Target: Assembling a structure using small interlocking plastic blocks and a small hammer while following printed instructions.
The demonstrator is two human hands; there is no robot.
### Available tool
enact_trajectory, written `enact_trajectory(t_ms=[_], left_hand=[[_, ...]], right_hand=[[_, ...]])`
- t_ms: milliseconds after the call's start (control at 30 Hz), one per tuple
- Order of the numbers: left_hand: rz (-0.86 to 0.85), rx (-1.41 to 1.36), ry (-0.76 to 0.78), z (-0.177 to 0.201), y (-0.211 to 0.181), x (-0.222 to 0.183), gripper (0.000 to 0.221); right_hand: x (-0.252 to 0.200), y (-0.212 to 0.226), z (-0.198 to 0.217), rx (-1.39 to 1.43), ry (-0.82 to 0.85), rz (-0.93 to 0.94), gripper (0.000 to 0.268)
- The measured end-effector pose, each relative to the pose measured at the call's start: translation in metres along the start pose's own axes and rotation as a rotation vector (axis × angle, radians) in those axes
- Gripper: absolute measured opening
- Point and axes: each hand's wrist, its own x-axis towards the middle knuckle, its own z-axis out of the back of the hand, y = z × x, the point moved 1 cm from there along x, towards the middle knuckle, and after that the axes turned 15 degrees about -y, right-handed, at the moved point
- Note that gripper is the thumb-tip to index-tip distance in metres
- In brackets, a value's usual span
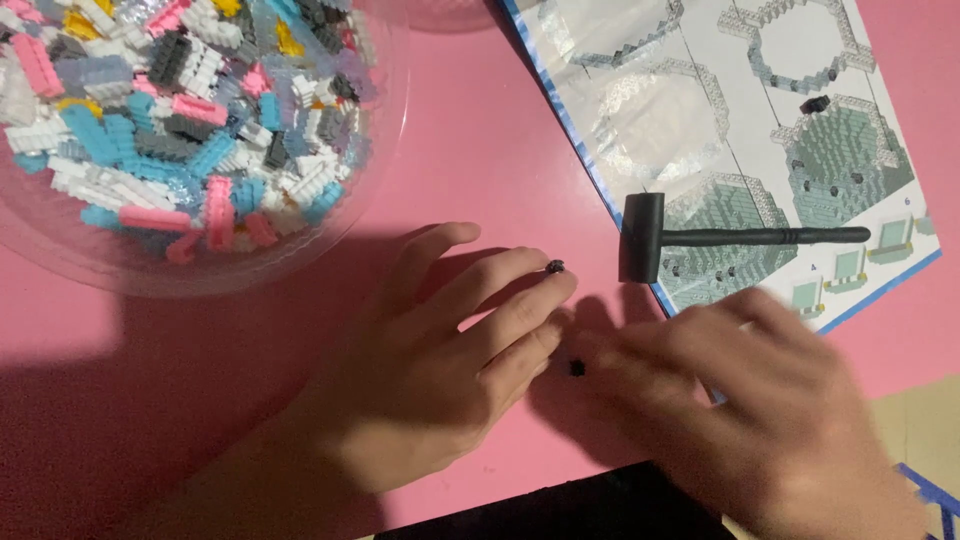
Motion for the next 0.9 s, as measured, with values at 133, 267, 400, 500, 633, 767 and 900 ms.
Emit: enact_trajectory(t_ms=[133,267,400,500,633,767,900], left_hand=[[-0.002,-0.015,-0.026,-0.001,0.001,-0.002,0.012],[0.027,-0.062,-0.009,0.0,0.002,-0.001,0.01],[0.021,-0.022,-0.021,-0.003,0.003,0.0,0.009],[0.022,-0.008,-0.026,-0.001,0.003,0.001,0.009],[0.017,0.032,-0.037,-0.001,0.002,0.004,0.01],[0.036,0.014,-0.016,-0.001,0.001,0.003,0.007],[0.053,-0.015,-0.025,-0.002,-0.002,0.001,0.014]], right_hand=[[-0.041,-0.042,0.01,-0.143,-0.17,-0.244,0.028],[-0.068,-0.073,0.009,-0.381,-0.235,-0.265,0.019],[-0.1,-0.077,0.008,-0.434,-0.183,-0.45,0.022],[-0.081,-0.051,0.017,-0.338,-0.135,-0.992,0.02],[-0.19,-0.06,0.005,-0.387,0.054,-1.13,0.035],[-0.149,-0.029,-0.002,-0.02,-0.163,-0.461,0.037],[-0.148,-0.036,-0.02,-0.079,-0.203,-0.45,0.049]])
